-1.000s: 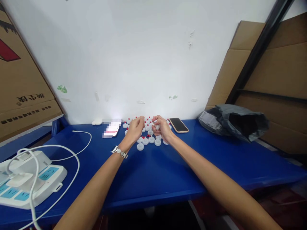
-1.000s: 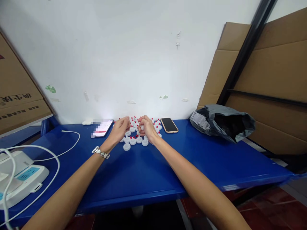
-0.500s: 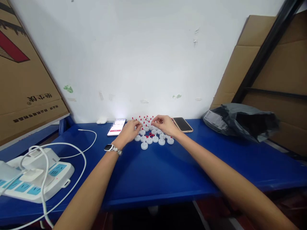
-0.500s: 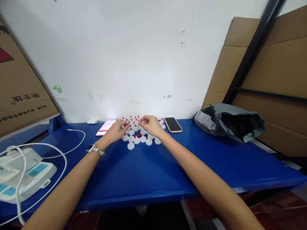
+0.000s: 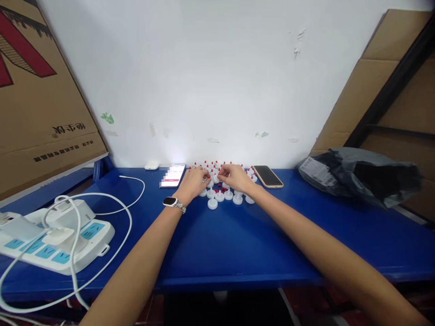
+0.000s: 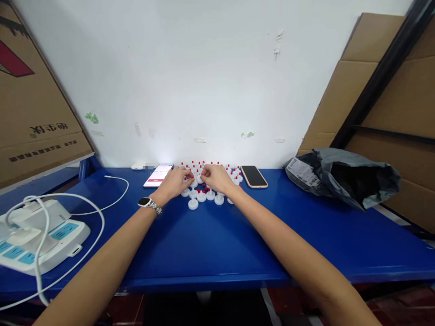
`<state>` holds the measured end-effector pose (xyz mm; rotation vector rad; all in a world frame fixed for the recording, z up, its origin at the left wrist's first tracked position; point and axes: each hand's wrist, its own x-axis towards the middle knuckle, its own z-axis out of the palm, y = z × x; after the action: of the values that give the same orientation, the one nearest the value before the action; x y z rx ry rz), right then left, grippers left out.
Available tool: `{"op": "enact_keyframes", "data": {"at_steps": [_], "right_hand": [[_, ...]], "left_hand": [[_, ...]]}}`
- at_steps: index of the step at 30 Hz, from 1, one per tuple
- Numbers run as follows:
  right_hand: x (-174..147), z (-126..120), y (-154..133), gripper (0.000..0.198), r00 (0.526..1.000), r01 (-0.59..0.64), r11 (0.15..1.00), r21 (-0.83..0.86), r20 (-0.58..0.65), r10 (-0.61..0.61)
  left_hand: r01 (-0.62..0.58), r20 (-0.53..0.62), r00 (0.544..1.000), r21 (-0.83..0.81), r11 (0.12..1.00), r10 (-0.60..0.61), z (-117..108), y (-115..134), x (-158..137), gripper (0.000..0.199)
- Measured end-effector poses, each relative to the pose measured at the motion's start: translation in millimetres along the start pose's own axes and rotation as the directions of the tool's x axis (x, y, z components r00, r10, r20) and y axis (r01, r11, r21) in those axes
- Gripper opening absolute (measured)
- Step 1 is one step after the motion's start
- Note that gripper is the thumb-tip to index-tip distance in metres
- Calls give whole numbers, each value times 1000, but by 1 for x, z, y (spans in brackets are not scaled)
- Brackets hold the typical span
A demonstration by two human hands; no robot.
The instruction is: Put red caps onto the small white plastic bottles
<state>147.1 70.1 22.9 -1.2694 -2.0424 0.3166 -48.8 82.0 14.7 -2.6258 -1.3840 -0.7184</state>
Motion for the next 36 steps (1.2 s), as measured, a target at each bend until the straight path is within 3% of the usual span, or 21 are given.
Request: {"op": "enact_keyframes", "data": {"at_steps": [5, 12, 18, 22, 28, 31, 36], "right_hand": [[-6, 1, 2, 6, 1000, 21, 992, -121, -3, -21], [-3, 2, 3, 8, 990, 94, 976, -197, 120, -71], [7, 4, -8, 10, 982, 51, 969, -241, 190, -4], [0, -1, -18, 27, 998, 28, 978, -209, 62, -15], [-28, -15, -27, 39, 999, 27, 998, 53, 26, -28], [-36, -14, -25, 36, 1000, 4, 985, 171, -23, 0], [-37, -7, -27, 34, 985, 23, 977, 213, -172, 15]], "left_hand": [[44, -35, 998, -69, 997, -46, -14, 3, -6, 21], [49, -68, 996, -123, 991, -57, -16, 5, -6, 19], [38, -73, 996, -184, 982, -53, -12, -1, -7, 16], [40, -72, 995, -355, 934, -70, -15, 3, -7, 14], [-25, -98, 993, -690, 723, -59, -17, 31, -5, 20], [-53, -114, 993, -658, 751, -29, -12, 44, -5, 22], [-114, -104, 992, -551, 827, 68, -3, 58, -1, 26]]}}
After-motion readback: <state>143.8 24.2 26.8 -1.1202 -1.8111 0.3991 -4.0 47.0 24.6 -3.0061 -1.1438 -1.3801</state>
